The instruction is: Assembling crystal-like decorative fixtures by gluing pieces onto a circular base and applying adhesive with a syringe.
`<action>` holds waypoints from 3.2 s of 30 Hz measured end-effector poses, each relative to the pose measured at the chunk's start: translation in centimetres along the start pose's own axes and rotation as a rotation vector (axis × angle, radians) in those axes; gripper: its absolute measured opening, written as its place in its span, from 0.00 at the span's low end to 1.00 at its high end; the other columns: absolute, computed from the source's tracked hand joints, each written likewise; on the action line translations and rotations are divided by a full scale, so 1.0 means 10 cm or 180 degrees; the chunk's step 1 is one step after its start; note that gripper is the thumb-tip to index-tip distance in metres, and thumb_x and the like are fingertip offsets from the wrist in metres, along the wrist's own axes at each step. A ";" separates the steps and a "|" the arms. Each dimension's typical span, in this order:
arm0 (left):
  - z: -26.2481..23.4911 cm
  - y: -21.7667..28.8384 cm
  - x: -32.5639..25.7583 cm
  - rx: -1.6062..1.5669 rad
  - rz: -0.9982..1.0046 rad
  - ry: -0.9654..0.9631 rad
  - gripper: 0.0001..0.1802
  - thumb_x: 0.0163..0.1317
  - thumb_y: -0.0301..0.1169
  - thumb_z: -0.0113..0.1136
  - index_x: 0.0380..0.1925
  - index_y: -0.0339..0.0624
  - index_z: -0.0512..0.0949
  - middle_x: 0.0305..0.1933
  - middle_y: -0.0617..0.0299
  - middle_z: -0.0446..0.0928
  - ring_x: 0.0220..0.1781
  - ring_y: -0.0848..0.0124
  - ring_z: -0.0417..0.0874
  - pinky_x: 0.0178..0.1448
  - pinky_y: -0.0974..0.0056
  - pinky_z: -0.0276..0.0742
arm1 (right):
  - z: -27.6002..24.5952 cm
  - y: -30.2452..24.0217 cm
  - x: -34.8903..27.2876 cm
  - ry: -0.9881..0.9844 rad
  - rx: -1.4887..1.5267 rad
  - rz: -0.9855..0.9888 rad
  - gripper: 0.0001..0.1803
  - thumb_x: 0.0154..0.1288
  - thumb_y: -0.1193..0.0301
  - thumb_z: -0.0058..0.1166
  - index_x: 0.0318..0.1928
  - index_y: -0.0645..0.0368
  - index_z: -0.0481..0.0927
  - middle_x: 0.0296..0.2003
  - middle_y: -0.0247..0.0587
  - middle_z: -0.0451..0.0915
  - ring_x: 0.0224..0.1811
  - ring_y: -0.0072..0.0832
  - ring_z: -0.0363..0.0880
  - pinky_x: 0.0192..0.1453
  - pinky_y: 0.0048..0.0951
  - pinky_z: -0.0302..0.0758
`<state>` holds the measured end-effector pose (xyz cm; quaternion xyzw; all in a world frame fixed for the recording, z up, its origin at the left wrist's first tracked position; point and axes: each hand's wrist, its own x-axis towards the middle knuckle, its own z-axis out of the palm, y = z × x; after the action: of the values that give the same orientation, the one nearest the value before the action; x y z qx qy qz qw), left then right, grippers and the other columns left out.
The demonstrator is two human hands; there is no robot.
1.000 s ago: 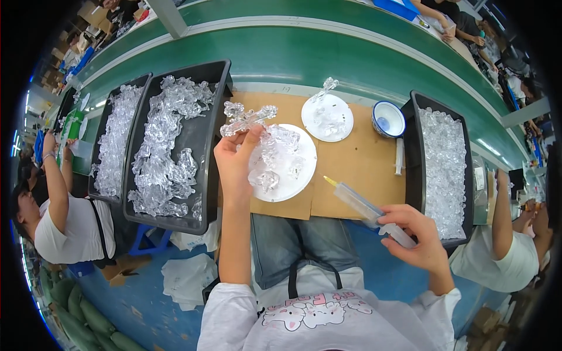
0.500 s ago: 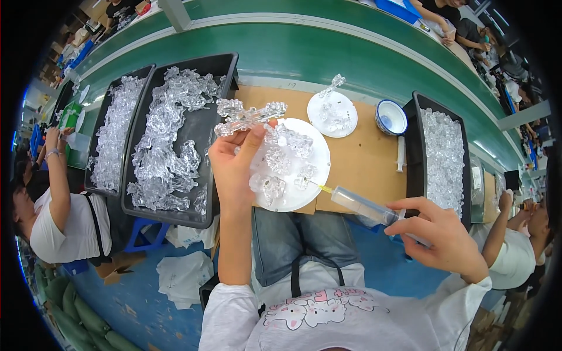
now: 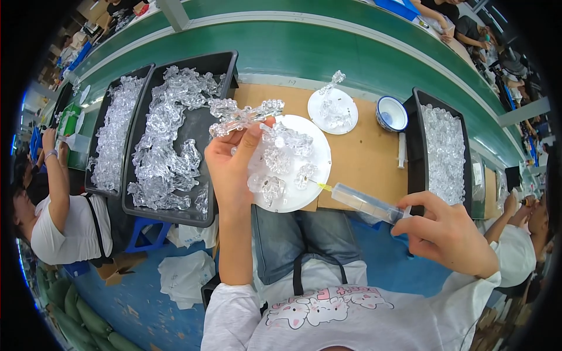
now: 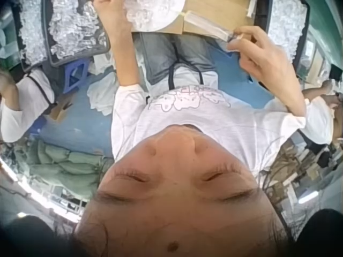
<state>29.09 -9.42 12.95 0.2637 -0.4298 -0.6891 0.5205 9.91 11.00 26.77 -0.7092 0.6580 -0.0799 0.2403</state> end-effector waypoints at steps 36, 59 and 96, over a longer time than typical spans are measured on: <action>-0.08 -0.04 -0.04 -0.0187 -0.0267 0.0124 0.12 0.57 0.27 0.63 0.39 0.31 0.77 0.37 0.51 0.82 0.37 0.74 0.80 0.46 0.69 0.73 | -0.10 -0.05 -0.02 0.0242 0.0056 0.0245 0.17 0.38 0.84 0.58 0.32 0.51 0.80 0.41 0.39 0.75 0.19 0.24 0.76 0.25 0.22 0.71; 0.02 0.06 -0.17 0.0050 0.0008 0.0011 0.14 0.56 0.29 0.65 0.36 0.27 0.79 0.37 0.49 0.82 0.37 0.72 0.81 0.45 0.68 0.75 | -0.07 -0.04 0.04 0.0338 -0.0164 0.0129 0.16 0.39 0.83 0.59 0.32 0.52 0.79 0.41 0.39 0.73 0.19 0.24 0.76 0.24 0.24 0.71; 0.00 -0.75 0.65 0.1369 0.0835 0.0387 0.10 0.54 0.25 0.67 0.35 0.32 0.79 0.36 0.61 0.80 0.39 0.76 0.78 0.46 0.71 0.71 | 2.05 1.08 0.12 0.2685 0.2195 0.0788 0.07 0.55 0.83 0.57 0.35 0.62 0.78 0.45 0.44 0.73 0.29 0.19 0.77 0.30 0.18 0.73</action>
<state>23.37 -14.88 6.98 0.3513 -0.5648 -0.4913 0.5623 9.21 14.49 3.91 -0.4135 0.7113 -0.5386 0.1818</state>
